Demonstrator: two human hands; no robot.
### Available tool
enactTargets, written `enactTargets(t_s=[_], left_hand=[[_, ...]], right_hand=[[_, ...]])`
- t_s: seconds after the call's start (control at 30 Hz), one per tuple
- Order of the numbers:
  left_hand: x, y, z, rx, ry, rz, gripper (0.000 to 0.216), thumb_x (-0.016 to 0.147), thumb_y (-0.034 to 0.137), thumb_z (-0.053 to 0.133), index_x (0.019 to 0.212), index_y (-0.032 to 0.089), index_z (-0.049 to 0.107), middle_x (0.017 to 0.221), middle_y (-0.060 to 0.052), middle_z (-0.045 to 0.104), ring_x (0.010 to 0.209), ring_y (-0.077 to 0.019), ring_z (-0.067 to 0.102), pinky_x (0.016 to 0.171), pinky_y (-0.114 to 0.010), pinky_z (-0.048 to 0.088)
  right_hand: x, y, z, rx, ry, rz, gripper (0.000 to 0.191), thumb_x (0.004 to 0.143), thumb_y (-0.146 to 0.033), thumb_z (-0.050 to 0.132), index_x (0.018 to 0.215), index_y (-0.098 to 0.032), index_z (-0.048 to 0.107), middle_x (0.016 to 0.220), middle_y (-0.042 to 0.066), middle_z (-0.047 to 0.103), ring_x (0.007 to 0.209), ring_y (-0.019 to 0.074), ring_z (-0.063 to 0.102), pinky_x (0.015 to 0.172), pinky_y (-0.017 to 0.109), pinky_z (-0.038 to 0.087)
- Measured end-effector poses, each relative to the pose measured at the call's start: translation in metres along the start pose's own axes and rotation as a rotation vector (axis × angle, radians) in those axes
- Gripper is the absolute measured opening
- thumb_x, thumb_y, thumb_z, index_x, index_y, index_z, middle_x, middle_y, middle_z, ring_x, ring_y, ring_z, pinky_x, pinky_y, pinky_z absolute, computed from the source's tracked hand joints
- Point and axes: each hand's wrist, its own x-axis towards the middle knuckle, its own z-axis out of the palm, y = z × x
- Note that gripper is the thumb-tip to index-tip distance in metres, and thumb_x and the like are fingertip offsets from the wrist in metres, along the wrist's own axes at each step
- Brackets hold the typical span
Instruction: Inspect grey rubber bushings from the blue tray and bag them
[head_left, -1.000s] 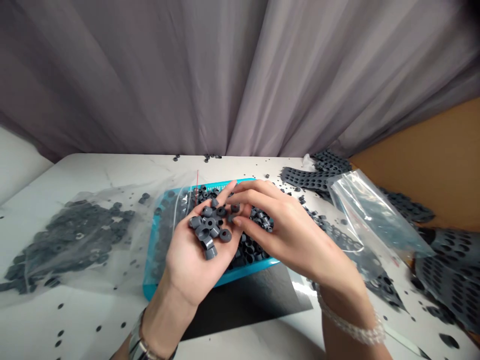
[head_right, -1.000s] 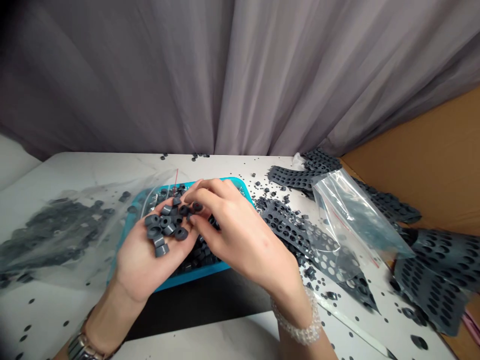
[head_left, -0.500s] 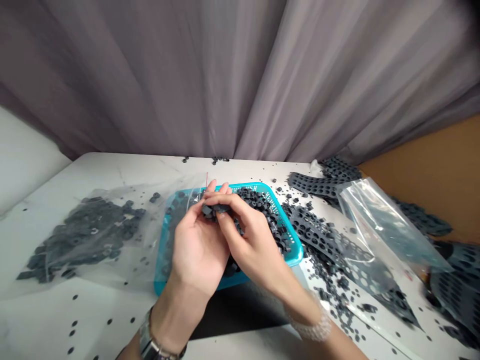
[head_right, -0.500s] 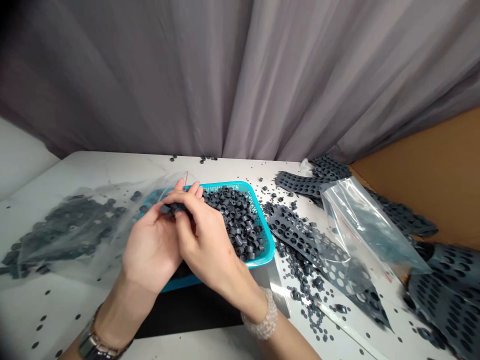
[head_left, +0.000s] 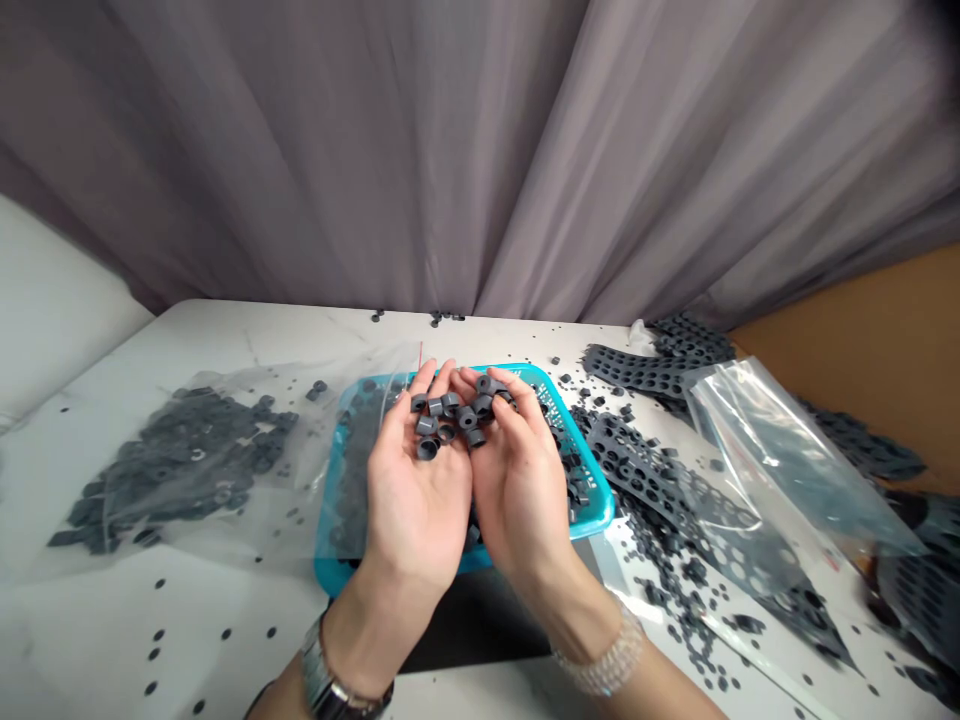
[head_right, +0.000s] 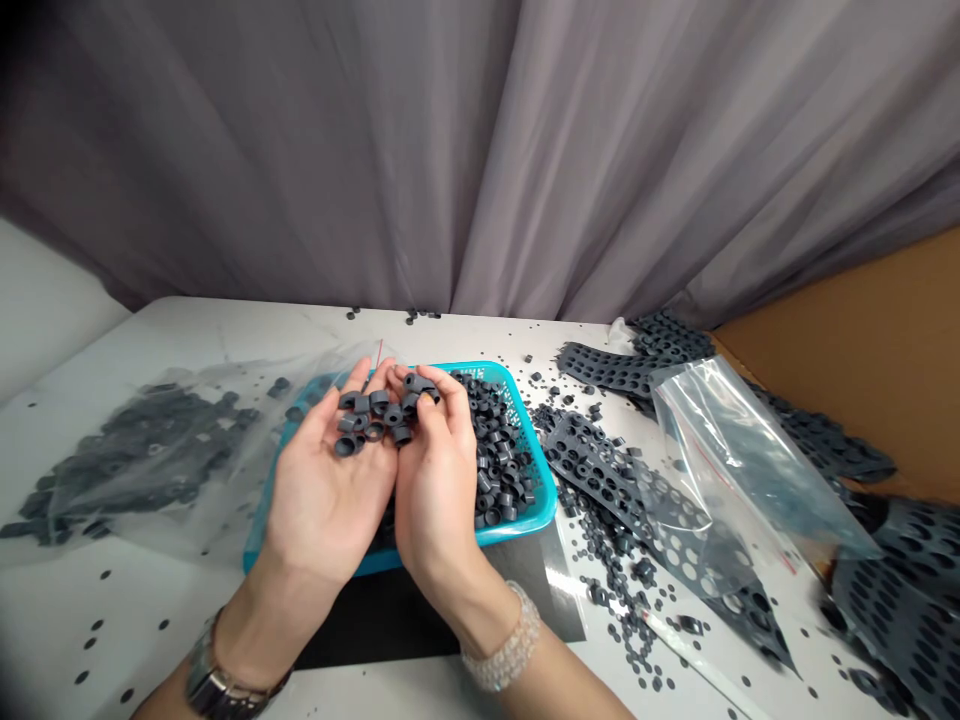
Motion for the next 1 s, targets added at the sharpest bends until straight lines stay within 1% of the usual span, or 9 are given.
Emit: enactTargets(t_s=[0.13,0.4,0.57,0.63,0.73,0.87,1.0], left_hand=[[-0.0007,0.0005,0.0025,-0.006,0.030,0.000,0.037,0.092,0.021,0.040,0.125,0.012,0.054,0.128,-0.010,0.059,0.116,-0.0177,0.057,0.099,-0.029,0.047],[0.0009,-0.0004,0.0027,0.010,0.044,0.000,0.036,0.091,0.022,0.040,0.120,0.010,0.057,0.126,-0.011,0.061,0.115,-0.0186,0.058,0.100,-0.030,0.047],[0.0006,0.0005,0.0028,-0.001,0.042,-0.008,0.037,0.091,0.021,0.039,0.121,0.010,0.057,0.122,-0.011,0.064,0.115,-0.0188,0.058,0.100,-0.031,0.046],[-0.0001,0.0014,0.0033,-0.011,0.048,-0.014,0.037,0.091,0.021,0.039,0.122,0.010,0.056,0.121,-0.011,0.064,0.115,-0.0193,0.058,0.100,-0.031,0.047],[-0.0010,0.0024,0.0040,-0.017,0.071,-0.020,0.038,0.091,0.021,0.038,0.122,0.009,0.056,0.120,-0.012,0.065,0.114,-0.0203,0.059,0.099,-0.032,0.047],[-0.0021,0.0028,0.0046,-0.013,0.074,-0.009,0.040,0.089,0.020,0.037,0.123,0.007,0.055,0.121,-0.013,0.064,0.115,-0.0211,0.058,0.099,-0.032,0.047],[-0.0047,0.0031,0.0060,-0.007,0.048,0.007,0.042,0.088,0.021,0.037,0.124,0.006,0.055,0.123,-0.014,0.063,0.117,-0.0222,0.057,0.099,-0.032,0.047]], right_hand=[[0.0009,-0.0020,-0.0008,0.076,-0.019,0.025,0.019,0.086,-0.028,0.040,0.104,-0.026,0.044,0.122,0.006,0.057,0.119,0.0178,0.054,0.106,0.041,0.040],[0.0037,-0.0036,0.0001,0.101,-0.005,0.032,0.015,0.087,-0.033,0.039,0.098,-0.024,0.043,0.123,0.008,0.057,0.123,0.0187,0.052,0.106,0.041,0.039],[0.0022,-0.0047,0.0009,0.041,0.013,0.045,0.018,0.086,-0.036,0.038,0.098,-0.024,0.043,0.126,0.008,0.056,0.125,0.0192,0.050,0.106,0.042,0.041],[0.0015,-0.0056,0.0001,0.050,0.001,0.052,0.018,0.085,-0.034,0.037,0.099,-0.024,0.043,0.128,0.009,0.055,0.125,0.0196,0.050,0.106,0.043,0.040],[0.0008,-0.0069,-0.0018,0.130,-0.026,0.075,0.021,0.082,-0.027,0.038,0.102,-0.024,0.044,0.126,0.008,0.057,0.122,0.0194,0.053,0.107,0.045,0.038],[0.0002,-0.0076,-0.0032,0.225,-0.039,0.092,0.026,0.077,-0.018,0.041,0.103,-0.023,0.047,0.120,0.007,0.061,0.118,0.0176,0.056,0.111,0.041,0.033],[0.0000,-0.0071,-0.0018,0.153,-0.023,0.069,0.031,0.074,-0.014,0.046,0.103,-0.024,0.049,0.121,0.005,0.060,0.120,0.0183,0.053,0.111,0.042,0.033]])
